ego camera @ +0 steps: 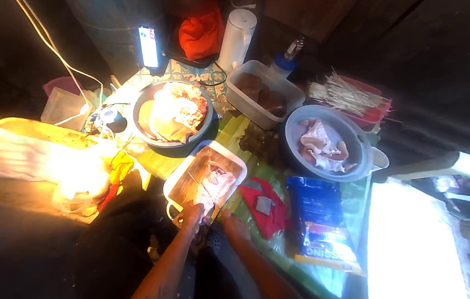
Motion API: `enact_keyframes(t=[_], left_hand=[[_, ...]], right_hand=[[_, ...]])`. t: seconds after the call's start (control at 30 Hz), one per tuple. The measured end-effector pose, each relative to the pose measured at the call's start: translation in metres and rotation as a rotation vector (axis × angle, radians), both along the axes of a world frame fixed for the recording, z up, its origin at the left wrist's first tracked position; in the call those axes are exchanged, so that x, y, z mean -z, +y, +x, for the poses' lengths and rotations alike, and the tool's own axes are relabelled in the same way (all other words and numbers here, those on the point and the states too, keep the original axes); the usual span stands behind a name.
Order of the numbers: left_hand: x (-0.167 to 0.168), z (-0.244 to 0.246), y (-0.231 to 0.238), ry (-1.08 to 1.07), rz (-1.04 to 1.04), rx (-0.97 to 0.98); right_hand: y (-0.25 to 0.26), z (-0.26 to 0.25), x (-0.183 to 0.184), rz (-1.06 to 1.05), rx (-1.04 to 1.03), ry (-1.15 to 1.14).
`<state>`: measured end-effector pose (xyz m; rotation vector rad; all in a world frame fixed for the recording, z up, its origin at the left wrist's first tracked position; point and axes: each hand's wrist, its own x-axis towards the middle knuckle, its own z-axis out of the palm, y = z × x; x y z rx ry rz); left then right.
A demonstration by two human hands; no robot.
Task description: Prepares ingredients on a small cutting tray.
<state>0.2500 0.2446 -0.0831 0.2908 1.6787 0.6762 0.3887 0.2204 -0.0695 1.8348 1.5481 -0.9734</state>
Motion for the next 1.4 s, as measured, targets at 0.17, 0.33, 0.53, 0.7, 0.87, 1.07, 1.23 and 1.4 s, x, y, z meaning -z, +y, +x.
enact_keyframes(t=[0.17, 0.33, 0.53, 0.7, 0.87, 1.07, 1.23, 1.4], left_hand=[[0.005, -0.024, 0.015, -0.102, -0.048, -0.126], [0.001, -0.042, 0.021, 0.083, -0.043, 0.364], [0.001, -0.018, 0.050, 0.502, -0.011, 0.685], [0.001, -0.004, 0.058, 0.557, -0.130, 0.764], [0.017, -0.014, 0.053, 0.332, -0.042, 0.584], [0.029, -0.005, 0.037, 0.177, 0.079, 0.403], [0.023, -0.007, 0.034, 0.302, 0.042, 0.527], [0.030, -0.025, 0.042, 0.188, 0.077, 0.326]], right_hand=[[-0.036, 0.042, 0.008, 0.036, -0.048, -0.068], [-0.033, 0.056, -0.004, -0.005, -0.004, 0.070], [-0.032, 0.051, -0.007, 0.003, 0.009, 0.080], [-0.031, 0.037, -0.013, 0.027, -0.044, 0.005], [-0.019, 0.017, -0.011, 0.006, -0.044, -0.085], [0.017, -0.008, -0.002, 0.069, -0.011, -0.031], [0.047, -0.037, 0.001, 0.057, -0.003, 0.002], [0.019, -0.008, -0.005, 0.047, 0.022, -0.032]])
